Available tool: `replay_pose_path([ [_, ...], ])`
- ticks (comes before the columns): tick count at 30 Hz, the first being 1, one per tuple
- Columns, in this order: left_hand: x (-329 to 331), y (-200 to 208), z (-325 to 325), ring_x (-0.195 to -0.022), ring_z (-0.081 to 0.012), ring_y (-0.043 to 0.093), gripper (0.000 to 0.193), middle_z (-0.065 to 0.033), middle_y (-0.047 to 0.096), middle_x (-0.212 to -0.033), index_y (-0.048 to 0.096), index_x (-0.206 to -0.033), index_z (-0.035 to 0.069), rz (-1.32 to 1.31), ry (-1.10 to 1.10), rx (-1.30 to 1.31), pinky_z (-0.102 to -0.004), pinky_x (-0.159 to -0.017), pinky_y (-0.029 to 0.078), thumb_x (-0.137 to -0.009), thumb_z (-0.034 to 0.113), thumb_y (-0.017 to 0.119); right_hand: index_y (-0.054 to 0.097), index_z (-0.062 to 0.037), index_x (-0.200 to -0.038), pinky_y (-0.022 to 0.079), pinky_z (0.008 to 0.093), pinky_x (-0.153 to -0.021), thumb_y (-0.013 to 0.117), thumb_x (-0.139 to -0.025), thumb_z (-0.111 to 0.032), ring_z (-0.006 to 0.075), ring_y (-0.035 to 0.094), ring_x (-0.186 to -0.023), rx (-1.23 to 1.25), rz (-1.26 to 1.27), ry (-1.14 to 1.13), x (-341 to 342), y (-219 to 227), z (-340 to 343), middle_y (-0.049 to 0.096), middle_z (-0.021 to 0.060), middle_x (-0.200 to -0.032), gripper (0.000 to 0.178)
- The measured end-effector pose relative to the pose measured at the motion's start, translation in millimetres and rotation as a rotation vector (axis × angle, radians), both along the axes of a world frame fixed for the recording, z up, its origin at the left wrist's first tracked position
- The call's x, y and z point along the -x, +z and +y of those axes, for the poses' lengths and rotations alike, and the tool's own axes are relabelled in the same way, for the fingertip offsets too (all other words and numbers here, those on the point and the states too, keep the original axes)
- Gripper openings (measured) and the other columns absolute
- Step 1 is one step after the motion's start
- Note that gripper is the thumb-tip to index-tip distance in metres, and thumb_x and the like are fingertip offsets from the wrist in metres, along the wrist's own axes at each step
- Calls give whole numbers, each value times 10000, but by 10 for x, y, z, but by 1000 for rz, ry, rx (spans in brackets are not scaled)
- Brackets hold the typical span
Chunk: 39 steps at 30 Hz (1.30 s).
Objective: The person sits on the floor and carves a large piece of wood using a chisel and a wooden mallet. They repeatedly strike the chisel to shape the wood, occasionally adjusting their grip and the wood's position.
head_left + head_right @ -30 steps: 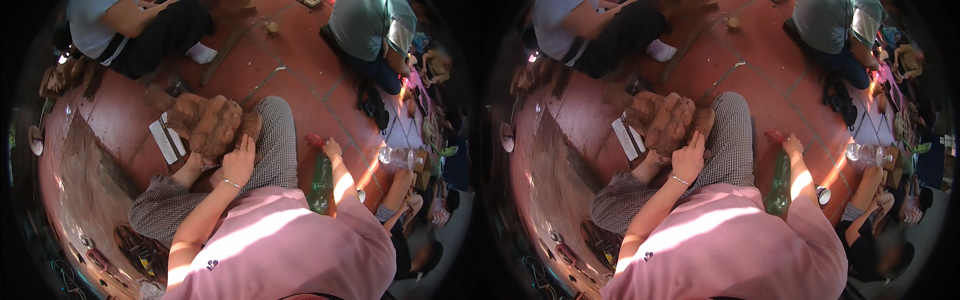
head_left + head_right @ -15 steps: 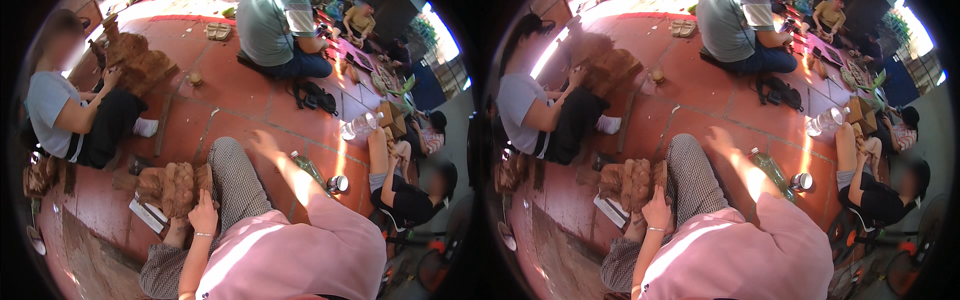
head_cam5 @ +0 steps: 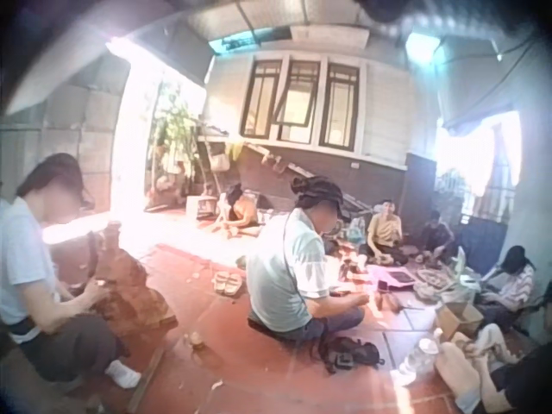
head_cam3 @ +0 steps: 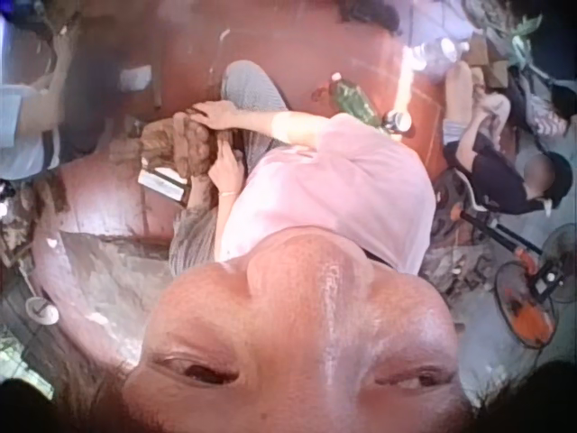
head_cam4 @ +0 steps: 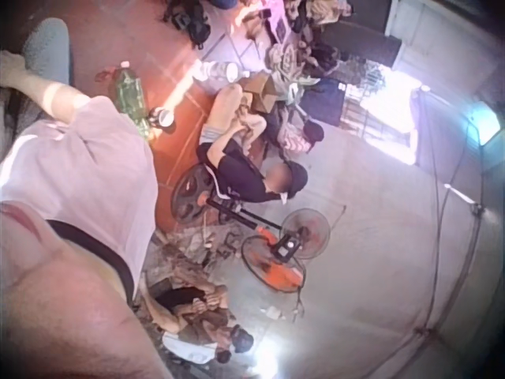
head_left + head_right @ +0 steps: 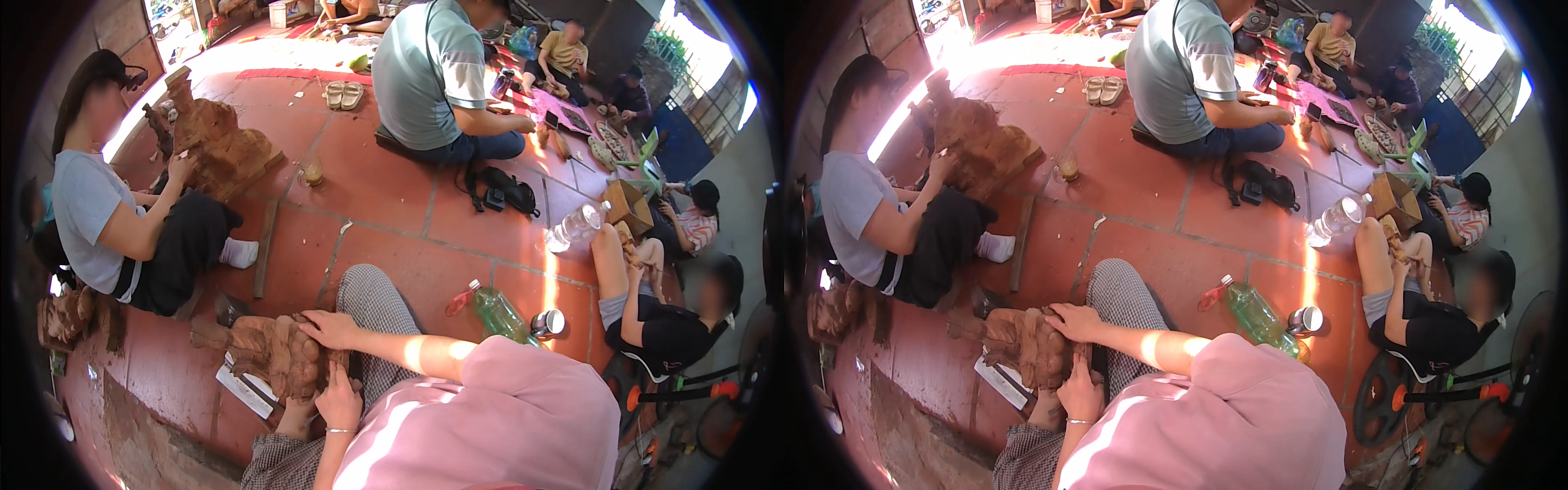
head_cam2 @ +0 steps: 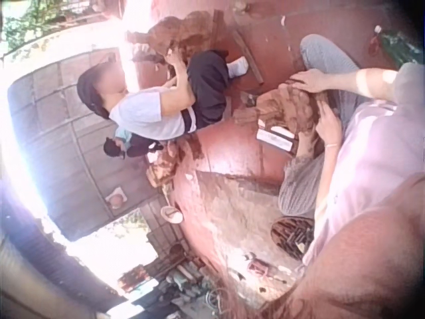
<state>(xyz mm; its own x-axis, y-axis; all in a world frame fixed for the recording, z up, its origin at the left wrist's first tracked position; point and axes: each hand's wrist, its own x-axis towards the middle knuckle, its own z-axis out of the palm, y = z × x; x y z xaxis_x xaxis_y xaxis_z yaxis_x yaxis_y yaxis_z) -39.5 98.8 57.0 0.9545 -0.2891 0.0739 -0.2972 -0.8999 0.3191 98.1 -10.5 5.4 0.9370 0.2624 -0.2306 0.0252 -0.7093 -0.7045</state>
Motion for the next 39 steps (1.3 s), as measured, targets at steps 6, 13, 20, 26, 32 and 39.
replay_pose_path([
  [6, 61, 2, 24, -709, -331, 700, 454, -168, 657, -1221, 614, -1148, 0, 18, 14, 69, -410, -589, 566, -708, 112, 626, 489, -94, -1378, 503, 433, -921, 369, -997, -516, 335, 603, -1142, -17, -114, -53, 151, 22, -31, 565, 131, -1352, 582],
  [13, 79, 45, 54, -722, -321, 702, 457, -164, 648, -1237, 604, -1159, 22, 41, -8, 80, -402, -574, 562, -722, 136, 671, 500, -119, -1377, 503, 420, -930, 390, -998, -506, 336, 599, -1145, 10, -118, -77, 156, -18, -42, 565, 122, -1357, 553],
  [20, 52, 32, 39, -825, -346, 695, 502, -137, 650, -1242, 557, -1240, 59, 103, 64, 149, -474, -739, 555, -764, 183, 657, 562, -98, -1293, 483, 423, -946, 439, -971, -512, 335, 587, -1153, -67, -117, -102, 77, -38, -40, 613, 141, -1271, 539],
  [26, 5, 93, 31, -629, -374, 671, 506, -157, 718, -917, 523, -1246, 92, 33, 69, 157, -478, -593, 553, -779, 224, 667, 584, -89, -1274, 465, 390, -961, 466, -986, -443, 326, 591, -1144, -185, -120, -108, 43, -72, -93, 622, 149, -1243, 471],
  [32, -44, 107, 22, -645, -354, 687, 478, -143, 658, -1218, 519, -1205, 60, 122, 28, 104, -446, -568, 566, -767, 191, 658, 661, -31, -1089, 511, 375, -794, 528, -982, -246, 308, 653, -932, -422, -236, -276, 53, -161, -290, 687, 153, -1012, 275],
  [39, 1, 90, 109, -735, -360, 692, 484, -140, 694, -1099, 545, -1226, 101, 151, 33, 152, -478, -615, 559, -779, 242, 666, 642, 3, -932, 487, 411, -685, 607, -914, -185, 341, 632, -774, -199, -533, -286, 198, 31, -830, 662, 167, -846, 192],
])
